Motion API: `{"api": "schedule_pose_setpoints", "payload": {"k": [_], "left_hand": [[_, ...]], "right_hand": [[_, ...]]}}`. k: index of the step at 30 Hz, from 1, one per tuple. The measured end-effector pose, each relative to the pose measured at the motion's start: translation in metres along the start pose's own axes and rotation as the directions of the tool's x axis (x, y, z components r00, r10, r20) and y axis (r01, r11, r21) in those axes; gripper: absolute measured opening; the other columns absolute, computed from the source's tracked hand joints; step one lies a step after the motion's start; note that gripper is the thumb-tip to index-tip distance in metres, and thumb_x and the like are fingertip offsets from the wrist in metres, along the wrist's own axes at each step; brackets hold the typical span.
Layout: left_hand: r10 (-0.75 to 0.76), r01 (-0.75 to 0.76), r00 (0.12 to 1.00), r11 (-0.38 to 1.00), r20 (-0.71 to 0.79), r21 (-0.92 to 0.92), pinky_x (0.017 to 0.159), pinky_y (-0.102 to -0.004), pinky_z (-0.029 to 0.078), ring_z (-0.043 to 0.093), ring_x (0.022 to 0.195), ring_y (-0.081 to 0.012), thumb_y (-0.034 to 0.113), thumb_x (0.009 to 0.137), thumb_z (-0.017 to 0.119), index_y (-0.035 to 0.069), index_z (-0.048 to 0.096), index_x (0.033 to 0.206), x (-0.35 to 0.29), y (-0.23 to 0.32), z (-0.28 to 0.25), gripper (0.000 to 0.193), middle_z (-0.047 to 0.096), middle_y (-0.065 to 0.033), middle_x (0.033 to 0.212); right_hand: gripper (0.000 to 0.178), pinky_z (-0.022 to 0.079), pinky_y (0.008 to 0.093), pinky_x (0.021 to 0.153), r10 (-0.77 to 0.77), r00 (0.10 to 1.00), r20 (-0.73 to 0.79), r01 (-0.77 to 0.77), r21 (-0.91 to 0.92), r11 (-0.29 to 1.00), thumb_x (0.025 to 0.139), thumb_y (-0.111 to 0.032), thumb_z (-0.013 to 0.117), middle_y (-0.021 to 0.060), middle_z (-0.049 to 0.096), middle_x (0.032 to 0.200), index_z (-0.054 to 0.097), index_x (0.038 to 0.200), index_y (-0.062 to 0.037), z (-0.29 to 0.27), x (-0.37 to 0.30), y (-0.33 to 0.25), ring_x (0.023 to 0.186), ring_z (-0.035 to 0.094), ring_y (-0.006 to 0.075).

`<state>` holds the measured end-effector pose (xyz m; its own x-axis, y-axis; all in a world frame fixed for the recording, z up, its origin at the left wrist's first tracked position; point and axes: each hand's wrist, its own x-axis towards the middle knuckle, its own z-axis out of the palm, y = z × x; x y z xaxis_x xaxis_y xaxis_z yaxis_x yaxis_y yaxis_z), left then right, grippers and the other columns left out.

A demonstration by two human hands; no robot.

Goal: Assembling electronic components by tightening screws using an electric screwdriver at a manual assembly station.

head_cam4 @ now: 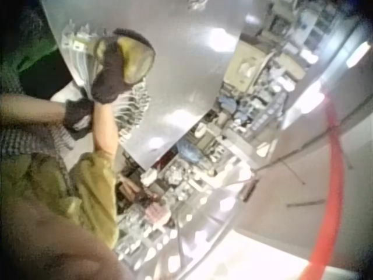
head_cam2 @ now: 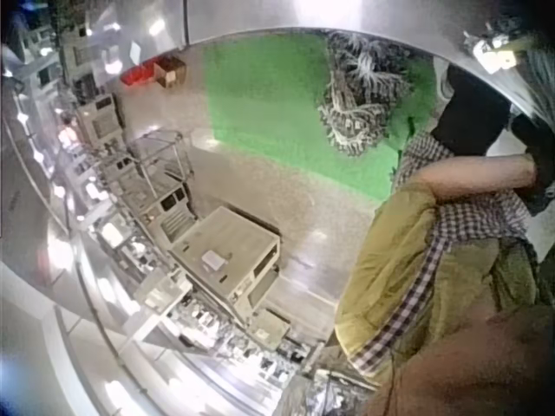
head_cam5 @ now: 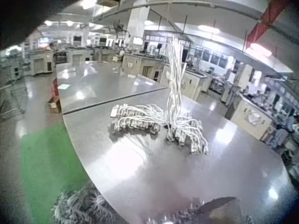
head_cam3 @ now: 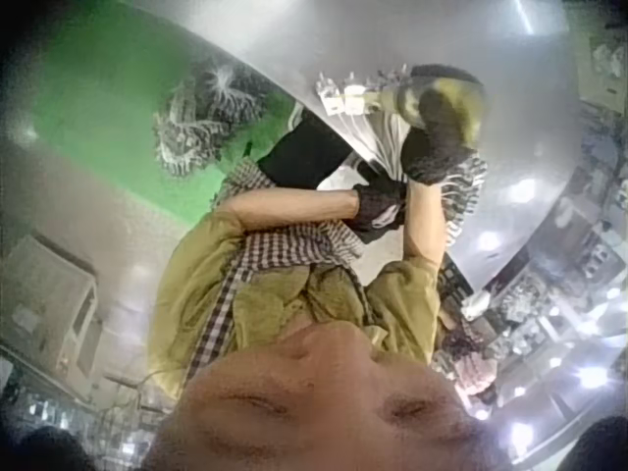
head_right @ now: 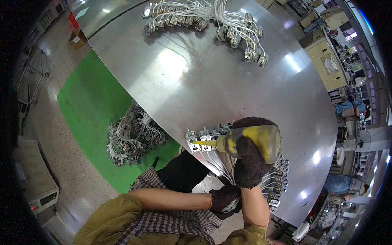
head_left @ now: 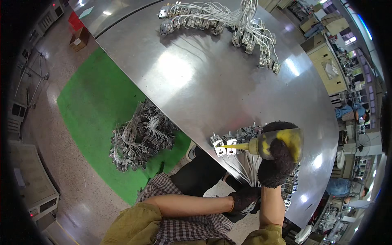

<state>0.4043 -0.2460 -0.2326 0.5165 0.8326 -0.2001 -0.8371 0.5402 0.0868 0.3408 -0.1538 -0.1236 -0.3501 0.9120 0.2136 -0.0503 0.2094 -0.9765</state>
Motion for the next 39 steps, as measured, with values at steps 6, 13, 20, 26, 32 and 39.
{"api": "schedule_pose_setpoints", "payload": {"k": [6,13,20,26,32,39], "left_hand": [[-0.022,0.022,1.000,0.999,-0.010,-0.027,0.049,-0.0254,0.034,0.043,0.052,-0.0129,0.032,0.088,0.041,0.008,0.050,0.077,-0.006,0.004,0.009,0.028,0.048,-0.0023,0.063],[-0.128,0.293,0.847,0.922,0.516,-0.253,0.079,-0.0255,0.043,0.054,0.084,-0.0153,0.022,0.085,0.049,0.001,0.058,0.097,0.012,0.002,-0.029,0.026,0.060,-0.0059,0.094],[0.137,-0.154,0.931,0.988,0.340,0.023,0.069,-0.0248,0.045,0.055,0.075,-0.0151,0.023,0.085,0.048,0.005,0.057,0.096,0.013,-0.016,-0.033,0.023,0.059,-0.0055,0.083],[-0.151,0.204,0.958,0.956,0.243,-0.210,0.076,-0.0218,0.045,0.056,0.081,-0.0144,0.016,0.088,0.046,0.004,0.056,0.097,0.010,-0.007,-0.020,0.018,0.060,-0.0039,0.086],[-0.074,0.081,0.997,0.957,0.033,-0.277,0.086,-0.0214,0.041,0.052,0.093,-0.0124,0.013,0.090,0.041,0.005,0.052,0.102,0.012,-0.014,-0.016,0.018,0.056,-0.0027,0.101],[-0.082,0.073,0.996,0.959,-0.021,-0.273,0.088,-0.0225,0.041,0.050,0.095,-0.0130,0.010,0.090,0.041,0.002,0.049,0.108,0.007,-0.009,-0.007,0.021,0.054,-0.0036,0.103]], "right_hand": [[0.034,0.043,0.0327,0.085,0.113,0.989,-0.092,-0.101,0.126,0.987,0.075,-0.006,0.057,0.0096,0.054,0.101,0.048,0.107,0.0024,-0.029,-0.005,0.018,0.094,0.052,0.0205],[0.044,0.043,0.0353,0.084,0.039,0.990,-0.133,-0.013,0.187,0.982,0.070,-0.012,0.059,0.0119,0.052,0.104,0.046,0.110,0.0022,-0.016,0.008,-0.014,0.095,0.051,0.0241],[0.046,0.044,0.0371,0.084,-0.043,0.992,-0.118,0.040,-0.035,0.999,0.068,-0.013,0.060,0.0134,0.054,0.102,0.047,0.110,0.0012,-0.018,0.003,-0.005,0.094,0.052,0.0260],[0.050,0.043,0.0366,0.085,0.108,0.943,-0.315,-0.085,0.085,0.993,0.069,-0.016,0.061,0.0132,0.053,0.101,0.045,0.112,0.0012,-0.026,0.013,-0.009,0.098,0.051,0.0259],[0.049,0.041,0.0332,0.085,-0.022,0.992,-0.128,0.043,0.164,0.986,0.069,-0.018,0.062,0.0128,0.054,0.098,0.046,0.111,0.0020,-0.023,0.016,-0.016,0.095,0.051,0.0244],[0.047,0.041,0.0341,0.085,-0.085,0.990,-0.116,0.089,0.032,0.996,0.070,-0.016,0.060,0.0132,0.055,0.099,0.047,0.110,0.0028,-0.032,0.014,-0.011,0.096,0.052,0.0243]]}}
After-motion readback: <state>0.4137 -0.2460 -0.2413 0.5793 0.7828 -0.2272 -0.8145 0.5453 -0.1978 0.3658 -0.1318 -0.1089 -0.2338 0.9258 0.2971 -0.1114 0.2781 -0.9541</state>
